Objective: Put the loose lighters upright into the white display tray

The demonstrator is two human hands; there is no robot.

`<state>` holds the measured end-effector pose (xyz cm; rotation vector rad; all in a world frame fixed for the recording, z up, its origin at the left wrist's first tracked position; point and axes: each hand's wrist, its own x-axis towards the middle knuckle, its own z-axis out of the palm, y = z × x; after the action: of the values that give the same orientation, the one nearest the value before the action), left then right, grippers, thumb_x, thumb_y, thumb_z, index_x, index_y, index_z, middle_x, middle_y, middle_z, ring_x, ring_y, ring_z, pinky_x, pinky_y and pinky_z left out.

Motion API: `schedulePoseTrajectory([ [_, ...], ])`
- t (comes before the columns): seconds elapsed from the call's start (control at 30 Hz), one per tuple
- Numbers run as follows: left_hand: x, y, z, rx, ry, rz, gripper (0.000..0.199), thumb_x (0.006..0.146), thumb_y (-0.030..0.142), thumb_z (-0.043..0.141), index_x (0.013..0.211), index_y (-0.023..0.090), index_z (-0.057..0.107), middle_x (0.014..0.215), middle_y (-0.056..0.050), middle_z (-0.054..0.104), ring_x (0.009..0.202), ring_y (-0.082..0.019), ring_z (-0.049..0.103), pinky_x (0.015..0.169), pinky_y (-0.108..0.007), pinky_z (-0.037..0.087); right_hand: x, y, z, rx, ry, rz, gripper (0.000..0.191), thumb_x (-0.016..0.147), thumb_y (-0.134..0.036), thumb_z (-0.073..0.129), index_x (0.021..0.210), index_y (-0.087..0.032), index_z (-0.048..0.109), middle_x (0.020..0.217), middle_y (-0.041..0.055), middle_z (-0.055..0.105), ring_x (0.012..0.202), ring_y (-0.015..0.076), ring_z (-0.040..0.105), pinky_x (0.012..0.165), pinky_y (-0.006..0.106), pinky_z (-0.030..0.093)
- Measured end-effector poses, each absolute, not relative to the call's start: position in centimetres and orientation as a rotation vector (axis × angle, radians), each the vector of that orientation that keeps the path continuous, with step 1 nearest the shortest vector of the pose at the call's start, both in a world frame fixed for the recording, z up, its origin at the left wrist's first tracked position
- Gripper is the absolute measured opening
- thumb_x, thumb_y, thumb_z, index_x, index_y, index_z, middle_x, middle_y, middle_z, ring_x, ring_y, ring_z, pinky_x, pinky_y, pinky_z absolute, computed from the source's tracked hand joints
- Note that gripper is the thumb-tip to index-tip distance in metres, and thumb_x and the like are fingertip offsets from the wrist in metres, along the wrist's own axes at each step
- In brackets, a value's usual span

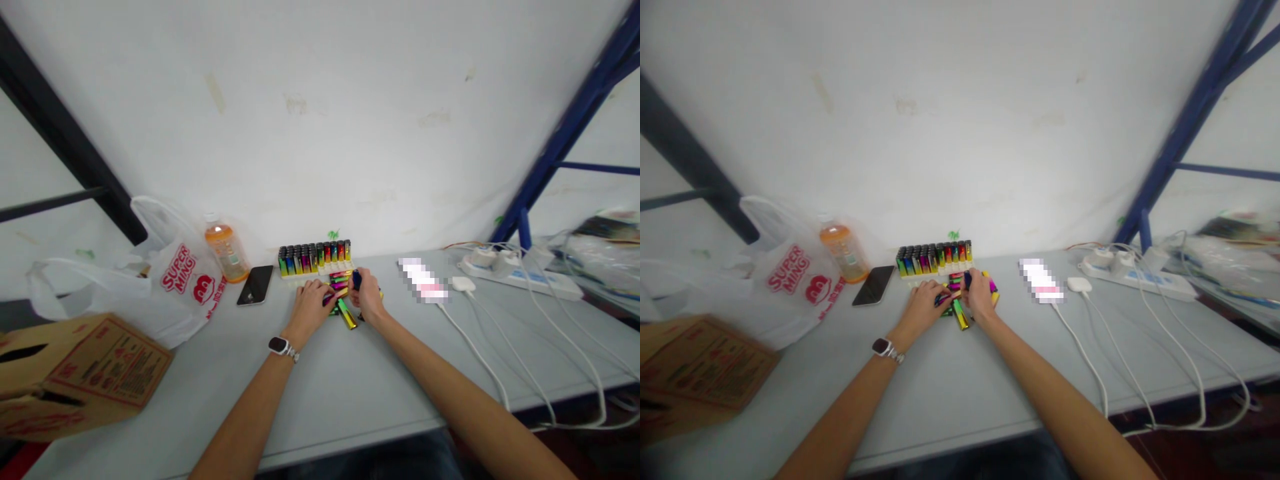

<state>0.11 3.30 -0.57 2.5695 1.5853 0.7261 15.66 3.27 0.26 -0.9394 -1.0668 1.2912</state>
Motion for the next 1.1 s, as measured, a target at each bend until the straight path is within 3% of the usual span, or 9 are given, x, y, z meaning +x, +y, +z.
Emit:
schedulePoseTrajectory([
  [0.1, 0.1, 3.4, -0.6, 2.563, 1.603, 0.706, 0.024, 0.093, 0.042, 0.058, 0.096, 0.022, 0.072, 0.098, -0.008, 0.063, 0.099, -0.027, 0.055, 0.085, -0.038, 0.039, 15.4, 3.0, 0.5, -0.877, -1.026, 1.258, 0.049, 0.083, -0.073, 0.048, 0.078, -0.025, 0.05, 0.043, -0.0096, 0.035, 0.034, 0.009, 0.025, 0.034, 0.022, 0.02],
  [0.2, 0.2, 3.4, -0.4, 2.558, 1.622, 0.67, 0.022, 0.091, 0.04, 0.061, 0.097, 0.022, 0.073, 0.099, -0.008, 0.063, 0.101, -0.027, 0.054, 0.086, -0.039, 0.039, 15.5, 3.2, 0.7, -0.804, -1.154, 1.155, 0.043, 0.079, -0.065, 0.064, 0.094, -0.026, 0.052, 0.055, -0.0091, 0.053, 0.039, 0.0096, 0.04, 0.038, 0.022, 0.035],
  [0.33, 0.3, 3.5, -0.1, 2.528, 1.658, 0.654, 0.02, 0.086, 0.038, 0.069, 0.095, 0.021, 0.072, 0.103, -0.009, 0.062, 0.105, -0.029, 0.052, 0.089, -0.04, 0.039, 16.4, 4.6, 0.7, -0.84, -1.287, 0.968, 0.037, 0.079, -0.055, 0.07, 0.089, -0.02, 0.062, 0.076, -0.0005, 0.066, 0.063, 0.0129, 0.06, 0.06, 0.026, 0.051],
  [0.63, -0.1, 3.0, 0.6, 2.573, 1.587, 0.641, 0.014, 0.092, 0.03, 0.061, 0.102, 0.019, 0.063, 0.104, -0.008, 0.068, 0.102, -0.027, 0.058, 0.089, -0.04, 0.039, 17.2, 9.8, 1.5, -0.828, -1.361, 0.853, 0.04, 0.069, -0.036, 0.079, 0.103, -0.019, 0.069, 0.084, 0.0022, 0.072, 0.078, 0.0165, 0.067, 0.077, 0.033, 0.054],
  [0.87, -1.0, 3.3, 1.3, 2.287, 1.373, 0.981, 0.009, 0.088, 0.027, 0.066, 0.095, 0.021, 0.067, 0.096, -0.004, 0.074, 0.086, -0.02, 0.066, 0.079, -0.032, 0.047, 16.0, 13.3, 1.9, -0.87, -1.554, 0.634, 0.013, 0.074, -0.031, 0.071, 0.08, -0.021, 0.074, 0.083, 0.0024, 0.073, 0.078, 0.0181, 0.066, 0.083, 0.035, 0.053],
  [1.1, -0.2, 3.4, 0.7, 2.004, 1.239, 1.25, 0.014, 0.084, 0.03, 0.07, 0.091, 0.018, 0.07, 0.086, -0.003, 0.073, 0.074, -0.016, 0.063, 0.071, -0.028, 0.049, 15.5, 15.3, 1.2, -0.87, -1.628, 0.511, 0.014, 0.079, -0.031, 0.066, 0.083, -0.021, 0.076, 0.085, 0.0035, 0.075, 0.082, 0.021, 0.067, 0.083, 0.037, 0.052],
])
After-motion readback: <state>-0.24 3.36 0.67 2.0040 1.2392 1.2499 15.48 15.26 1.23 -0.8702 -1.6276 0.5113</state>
